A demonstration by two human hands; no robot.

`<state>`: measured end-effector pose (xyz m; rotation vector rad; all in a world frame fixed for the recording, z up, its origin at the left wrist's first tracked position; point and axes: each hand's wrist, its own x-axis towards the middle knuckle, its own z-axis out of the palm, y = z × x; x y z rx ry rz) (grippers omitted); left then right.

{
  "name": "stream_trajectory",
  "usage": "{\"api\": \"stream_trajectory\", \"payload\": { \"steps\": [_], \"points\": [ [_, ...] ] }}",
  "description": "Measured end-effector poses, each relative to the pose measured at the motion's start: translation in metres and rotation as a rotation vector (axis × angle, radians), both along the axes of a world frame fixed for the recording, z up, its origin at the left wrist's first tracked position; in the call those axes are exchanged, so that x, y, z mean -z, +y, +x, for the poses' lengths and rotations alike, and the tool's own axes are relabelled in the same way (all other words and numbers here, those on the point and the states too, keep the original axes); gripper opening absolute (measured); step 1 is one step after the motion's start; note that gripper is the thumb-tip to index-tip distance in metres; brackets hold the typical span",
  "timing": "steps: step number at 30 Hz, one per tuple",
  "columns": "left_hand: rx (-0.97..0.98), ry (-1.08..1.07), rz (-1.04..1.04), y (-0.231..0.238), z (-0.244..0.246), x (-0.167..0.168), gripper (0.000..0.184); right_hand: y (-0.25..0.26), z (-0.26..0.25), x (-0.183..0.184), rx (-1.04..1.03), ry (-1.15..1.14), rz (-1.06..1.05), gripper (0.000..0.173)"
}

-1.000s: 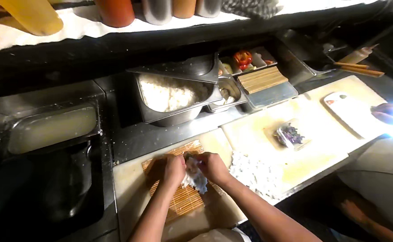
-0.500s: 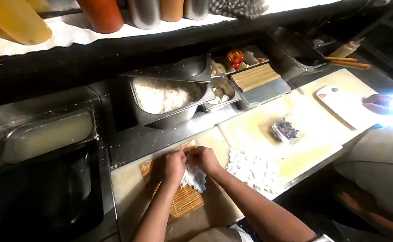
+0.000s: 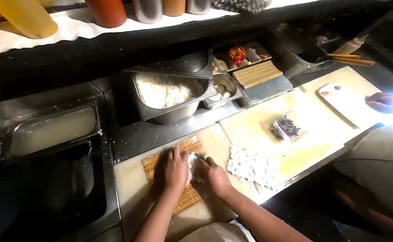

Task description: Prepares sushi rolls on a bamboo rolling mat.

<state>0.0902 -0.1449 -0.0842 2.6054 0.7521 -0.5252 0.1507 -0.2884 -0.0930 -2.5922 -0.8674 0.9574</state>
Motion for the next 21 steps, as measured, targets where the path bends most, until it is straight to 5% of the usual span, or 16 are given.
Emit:
{"api": "stream_trajectory", "payload": {
  "steps": [6, 10, 21],
  "points": [
    [-0.048, 0.072, -0.131, -0.008, -0.033, -0.003, 0.039, -0.007, 0.012, 0.022, -0.138, -0.087, 0.18, 0.037],
    [-0.162, -0.028, -0.329, -0.003, -0.027, -0.004, 0.043, 0.001, 0.019, 0.003, -0.024, 0.049, 0.273, 0.036],
    [-0.24, 0.107, -0.326, 0.006, 0.001, 0.001, 0.02, 0.042, 0.03, 0.002, -0.172, 0.148, -0.022, 0.022]
  ]
}}
